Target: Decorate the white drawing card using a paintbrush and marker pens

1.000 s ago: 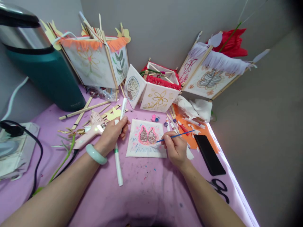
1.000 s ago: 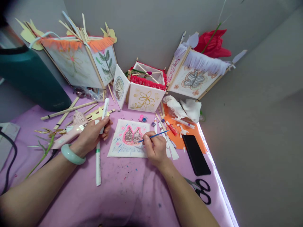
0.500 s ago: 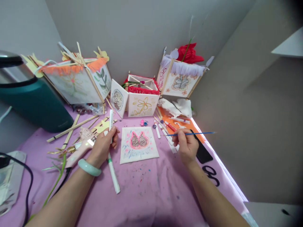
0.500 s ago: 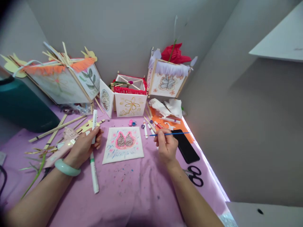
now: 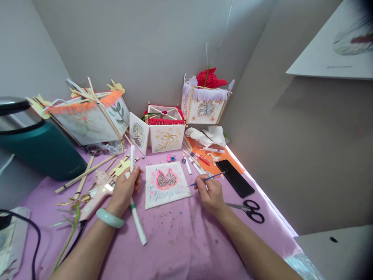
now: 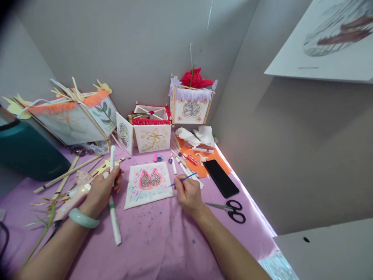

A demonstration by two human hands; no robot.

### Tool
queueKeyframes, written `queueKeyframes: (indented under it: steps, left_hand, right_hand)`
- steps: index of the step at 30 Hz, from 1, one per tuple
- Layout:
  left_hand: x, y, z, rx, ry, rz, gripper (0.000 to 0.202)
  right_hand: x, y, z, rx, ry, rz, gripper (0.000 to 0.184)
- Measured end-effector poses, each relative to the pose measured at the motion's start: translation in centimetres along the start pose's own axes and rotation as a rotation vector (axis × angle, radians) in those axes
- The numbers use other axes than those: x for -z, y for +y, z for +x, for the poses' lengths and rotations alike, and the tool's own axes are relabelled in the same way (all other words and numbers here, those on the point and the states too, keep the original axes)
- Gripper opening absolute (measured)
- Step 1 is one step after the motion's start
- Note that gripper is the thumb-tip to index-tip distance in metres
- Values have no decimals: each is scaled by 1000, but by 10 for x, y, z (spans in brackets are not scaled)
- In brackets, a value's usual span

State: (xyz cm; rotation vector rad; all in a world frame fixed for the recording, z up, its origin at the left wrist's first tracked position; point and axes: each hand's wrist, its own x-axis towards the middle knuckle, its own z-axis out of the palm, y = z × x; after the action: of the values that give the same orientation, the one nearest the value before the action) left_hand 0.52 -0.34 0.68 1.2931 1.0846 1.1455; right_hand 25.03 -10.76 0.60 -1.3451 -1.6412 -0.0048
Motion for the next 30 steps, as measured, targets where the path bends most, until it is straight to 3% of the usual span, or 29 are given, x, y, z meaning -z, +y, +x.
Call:
queueKeyframes:
  steps: [5,10,15,19,23,26,30]
  left_hand:
    - [-1,5,-4,-27,2,126,30]
    - [1,3,-4,-60,22,164,31]
    - [2,0,-3,-70,30,177,31]
    - [1,3,-4,-65,61,165,29]
    - [-4,10,-9,-70,70,140,28]
    - [-9,15,-16,-56,-63,-1,28]
    - [-13,19,-23,38,-389,-291,33]
  right_hand:
    - [-8,13,14,7,-63,-32,21]
    - [-16,21,26,67,-110,-153,23]
    - [-17,18,29,90,2,-135,24]
    - [-14,18,29,138,-62,-133,21]
    - [-6,10,35,114,88,-64,20]
    - [-7,-4,40,189,62,15,14]
    - [-26,-23,39,372,-98,2,20]
